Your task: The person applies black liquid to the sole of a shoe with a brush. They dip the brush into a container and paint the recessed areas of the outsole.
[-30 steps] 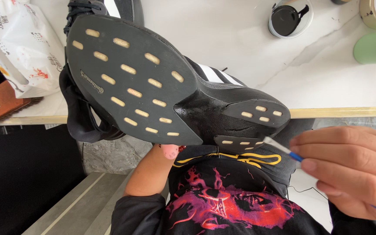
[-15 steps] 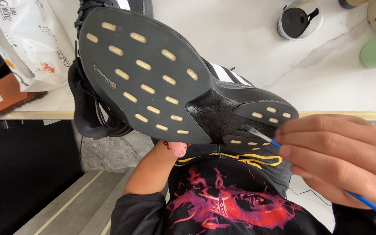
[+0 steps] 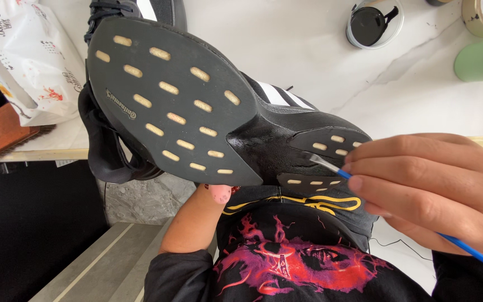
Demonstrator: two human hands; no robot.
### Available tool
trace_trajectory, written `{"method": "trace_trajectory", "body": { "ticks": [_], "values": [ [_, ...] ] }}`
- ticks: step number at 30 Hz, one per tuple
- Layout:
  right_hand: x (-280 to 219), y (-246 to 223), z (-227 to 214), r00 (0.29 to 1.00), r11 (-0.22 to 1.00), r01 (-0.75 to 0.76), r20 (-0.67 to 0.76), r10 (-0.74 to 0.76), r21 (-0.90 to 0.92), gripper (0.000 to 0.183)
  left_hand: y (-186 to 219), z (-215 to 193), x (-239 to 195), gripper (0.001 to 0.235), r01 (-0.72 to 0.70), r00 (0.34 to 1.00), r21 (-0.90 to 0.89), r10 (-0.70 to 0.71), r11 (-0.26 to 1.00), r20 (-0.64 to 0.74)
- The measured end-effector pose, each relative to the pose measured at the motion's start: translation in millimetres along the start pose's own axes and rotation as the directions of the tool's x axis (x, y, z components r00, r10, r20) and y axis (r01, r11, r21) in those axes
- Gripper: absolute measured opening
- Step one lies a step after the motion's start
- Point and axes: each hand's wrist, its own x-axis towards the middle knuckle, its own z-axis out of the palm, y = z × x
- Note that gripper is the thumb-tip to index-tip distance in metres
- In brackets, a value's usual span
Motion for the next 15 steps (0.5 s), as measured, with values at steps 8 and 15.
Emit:
{"method": "trace_trajectory", "body": {
  "ticks": [8, 15],
  "values": [
    [-41.3, 2.7, -10.8, 0.998, 1.000, -0.022, 0.059, 0.022, -0.012, 0.032, 0.5, -4.2, 0.8, 0.107, -0.011, 1.000, -0.033, 0.011, 0.999, 0.008],
    [-66.8, 0.6, -14.5, 0.995, 0.997, -0.074, 0.071, 0.076, -0.028, 0.032, 4.0, -8.2, -4.5, 0.108, -0.061, 0.998, -0.050, 0.061, 0.997, 0.012]
  ]
}}
